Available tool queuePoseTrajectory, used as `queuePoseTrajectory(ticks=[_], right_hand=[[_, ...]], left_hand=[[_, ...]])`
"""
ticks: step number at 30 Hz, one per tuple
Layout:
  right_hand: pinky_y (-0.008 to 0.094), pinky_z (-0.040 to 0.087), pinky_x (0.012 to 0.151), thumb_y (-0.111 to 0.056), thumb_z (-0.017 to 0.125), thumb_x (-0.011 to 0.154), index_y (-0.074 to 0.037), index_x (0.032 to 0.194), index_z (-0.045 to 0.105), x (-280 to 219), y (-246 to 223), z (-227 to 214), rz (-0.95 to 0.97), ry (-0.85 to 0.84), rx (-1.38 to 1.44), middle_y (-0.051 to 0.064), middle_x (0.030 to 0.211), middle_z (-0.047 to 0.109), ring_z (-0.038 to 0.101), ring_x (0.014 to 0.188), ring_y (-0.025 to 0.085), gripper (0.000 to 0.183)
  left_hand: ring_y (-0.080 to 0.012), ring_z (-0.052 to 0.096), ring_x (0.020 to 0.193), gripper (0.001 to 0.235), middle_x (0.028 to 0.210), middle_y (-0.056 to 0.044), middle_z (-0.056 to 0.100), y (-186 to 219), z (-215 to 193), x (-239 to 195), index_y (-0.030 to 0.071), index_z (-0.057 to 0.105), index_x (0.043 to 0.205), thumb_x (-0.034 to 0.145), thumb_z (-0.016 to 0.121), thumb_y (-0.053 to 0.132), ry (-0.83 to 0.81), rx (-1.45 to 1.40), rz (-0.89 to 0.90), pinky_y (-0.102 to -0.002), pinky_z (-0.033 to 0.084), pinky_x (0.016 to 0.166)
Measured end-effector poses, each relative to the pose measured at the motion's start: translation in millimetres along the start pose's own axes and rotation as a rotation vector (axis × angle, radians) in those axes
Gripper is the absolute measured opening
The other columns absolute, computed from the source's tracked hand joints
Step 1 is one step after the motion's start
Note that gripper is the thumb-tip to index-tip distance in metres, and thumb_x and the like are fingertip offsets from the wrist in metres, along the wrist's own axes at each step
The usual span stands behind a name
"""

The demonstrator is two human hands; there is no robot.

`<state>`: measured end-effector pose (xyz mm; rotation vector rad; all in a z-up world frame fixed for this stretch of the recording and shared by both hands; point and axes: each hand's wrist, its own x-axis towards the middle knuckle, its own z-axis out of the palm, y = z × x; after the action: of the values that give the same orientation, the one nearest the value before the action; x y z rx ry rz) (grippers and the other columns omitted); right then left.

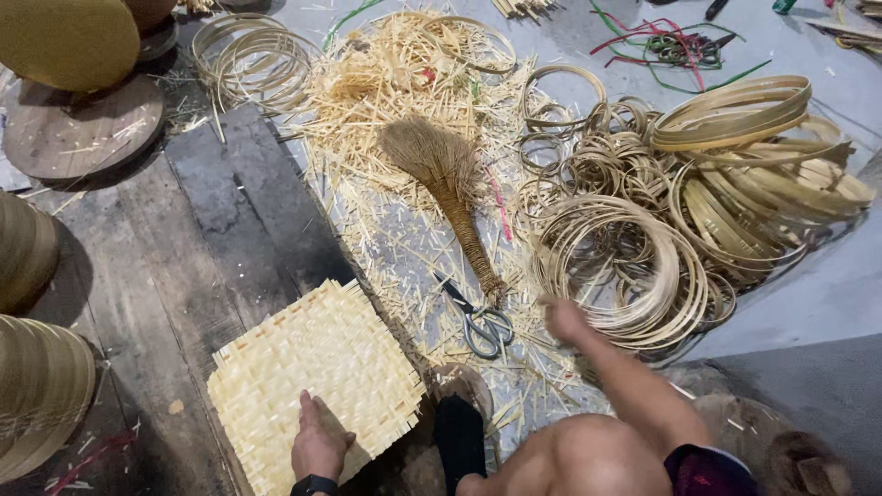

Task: The person places a circular bamboo frame onto a square woven mat, presses it down, and flips it over. They use shears to trim the excess woven material around the frame's edge. The person then removes the frame and repeats the process with another mat.

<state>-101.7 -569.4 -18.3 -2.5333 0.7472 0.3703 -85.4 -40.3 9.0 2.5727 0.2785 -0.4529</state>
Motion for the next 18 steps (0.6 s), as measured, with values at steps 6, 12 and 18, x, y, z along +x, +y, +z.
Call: queuePoseTrajectory(ticks=[6,12,18], right_hand=[[0.038,0.058,0.08,-0.003,0.046,0.095,-0.027,0.139,0.061,-29,-72,-42,-0.102,-0.042,-0.11,0.01,0.115,0.071,0.069,0.085,0.019,0.052],[0.035,0.052,0.06,-0.03,0.048,0.112,-0.005,0.096,0.066,-61,-127,-134,-0.298,0.129,-0.008,0.012,0.084,0.061,0.052,0.067,0.017,0.035],[0.025,0.025,0.04,-0.046,0.045,0.109,-0.012,0.081,0.047,-83,-196,-205,-0.554,-0.321,1.313,-0.006,0.06,0.029,0.027,0.048,0.008,0.044]], left_hand=[[-0.0369,0.062,0.125,0.129,0.157,-0.017,0.044,6,-5,-1,0.017,0.011,0.165,0.067,0.095,0.018,-0.058,0.028,-0.068,-0.039,0.052,0.105],[-0.0399,0.067,0.117,0.114,0.149,-0.018,0.055,20,-13,-2,0.017,0.015,0.164,0.077,0.089,0.023,-0.108,0.046,-0.123,-0.044,0.053,0.101],[-0.038,0.065,0.12,0.102,0.131,-0.025,0.065,6,-15,21,0.01,0.022,0.16,0.081,0.083,0.031,0.006,-0.269,0.155,-0.047,0.057,0.096]])
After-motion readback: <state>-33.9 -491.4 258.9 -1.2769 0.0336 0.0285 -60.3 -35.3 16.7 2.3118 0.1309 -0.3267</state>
